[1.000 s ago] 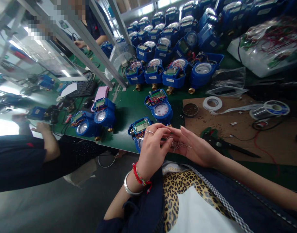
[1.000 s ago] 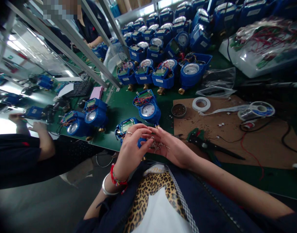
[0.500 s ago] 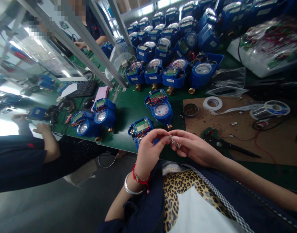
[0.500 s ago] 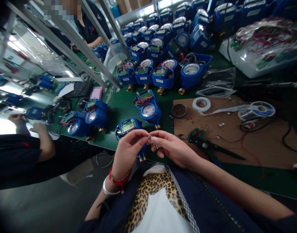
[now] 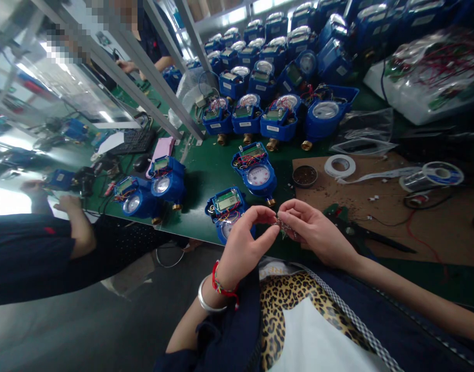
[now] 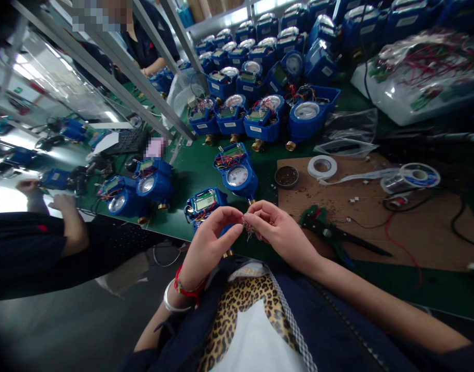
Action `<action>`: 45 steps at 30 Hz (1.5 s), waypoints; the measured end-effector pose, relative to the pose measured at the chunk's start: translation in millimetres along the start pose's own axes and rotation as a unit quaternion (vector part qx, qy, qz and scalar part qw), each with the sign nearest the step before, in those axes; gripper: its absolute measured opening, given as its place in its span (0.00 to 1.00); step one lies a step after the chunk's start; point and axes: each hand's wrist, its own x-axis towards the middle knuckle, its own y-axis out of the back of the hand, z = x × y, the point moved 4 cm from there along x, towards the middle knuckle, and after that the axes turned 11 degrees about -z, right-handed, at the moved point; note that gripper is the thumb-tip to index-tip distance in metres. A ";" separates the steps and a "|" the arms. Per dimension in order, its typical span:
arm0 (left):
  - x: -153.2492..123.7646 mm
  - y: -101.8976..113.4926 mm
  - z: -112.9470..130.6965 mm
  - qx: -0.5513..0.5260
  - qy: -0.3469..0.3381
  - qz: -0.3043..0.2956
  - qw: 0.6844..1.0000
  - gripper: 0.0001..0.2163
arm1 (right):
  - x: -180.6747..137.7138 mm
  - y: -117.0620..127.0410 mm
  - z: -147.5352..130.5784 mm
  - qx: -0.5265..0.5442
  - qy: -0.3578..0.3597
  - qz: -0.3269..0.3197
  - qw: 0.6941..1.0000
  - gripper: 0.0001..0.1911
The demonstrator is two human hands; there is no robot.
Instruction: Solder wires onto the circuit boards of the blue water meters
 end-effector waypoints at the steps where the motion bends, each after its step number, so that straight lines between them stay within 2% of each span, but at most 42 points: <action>1: 0.4 0.0 0.3 0.009 0.007 0.001 1.000 0.06 | -0.5 0.3 -1.7 -0.029 0.003 -0.002 1.000 0.14; 8: 3.4 -0.4 0.5 0.062 0.031 -0.002 0.998 0.06 | -3.4 1.4 -9.5 -0.224 0.015 -0.014 0.974 0.17; 14: 2.4 -0.1 -9.0 0.040 0.032 0.015 0.999 0.19 | -1.1 2.2 -6.5 -0.235 0.004 -0.010 0.972 0.13; 17: 1.6 0.8 -13.4 -0.009 0.045 0.024 0.999 0.18 | -1.2 3.8 -6.4 -0.255 -0.007 -0.010 0.967 0.13; 19: 1.7 0.9 -14.5 -0.058 0.062 0.013 0.996 0.14 | -2.0 4.8 -7.3 -0.256 -0.004 -0.014 0.966 0.13; 22: 2.1 3.2 -14.4 -0.149 0.076 0.009 0.986 0.08 | -3.1 6.3 -5.7 -0.196 -0.020 -0.017 0.980 0.13; 25: 1.3 8.0 -15.9 -0.230 0.069 0.035 0.970 0.06 | -3.1 4.8 0.6 -0.053 -0.061 -0.031 0.996 0.13; 28: -0.8 11.1 -19.3 -0.298 0.055 0.063 0.951 0.06 | -2.4 2.8 5.4 0.075 -0.082 -0.033 0.993 0.14; 32: -5.0 12.6 -21.5 -0.327 0.048 0.094 0.939 0.07 | -2.4 12.4 3.9 0.095 -0.089 -0.009 0.991 0.15; 36: -8.7 14.3 -19.3 -0.300 0.036 0.103 0.948 0.07 | -2.5 51.4 -13.0 0.039 -0.021 0.075 0.996 0.13; 40: -15.2 20.7 -15.5 -0.239 0.018 0.131 0.962 0.07 | -0.4 118.3 -28.0 -0.053 0.027 0.198 0.978 0.12; 42: -21.1 26.2 -13.7 -0.203 0.009 0.154 0.967 0.07 | 0.5 155.2 -32.4 -0.156 0.010 0.253 0.955 0.15; 45: -32.4 37.4 -14.6 -0.153 0.009 0.195 0.969 0.08 | -1.0 204.8 -41.3 -0.333 -0.022 0.318 0.887 0.20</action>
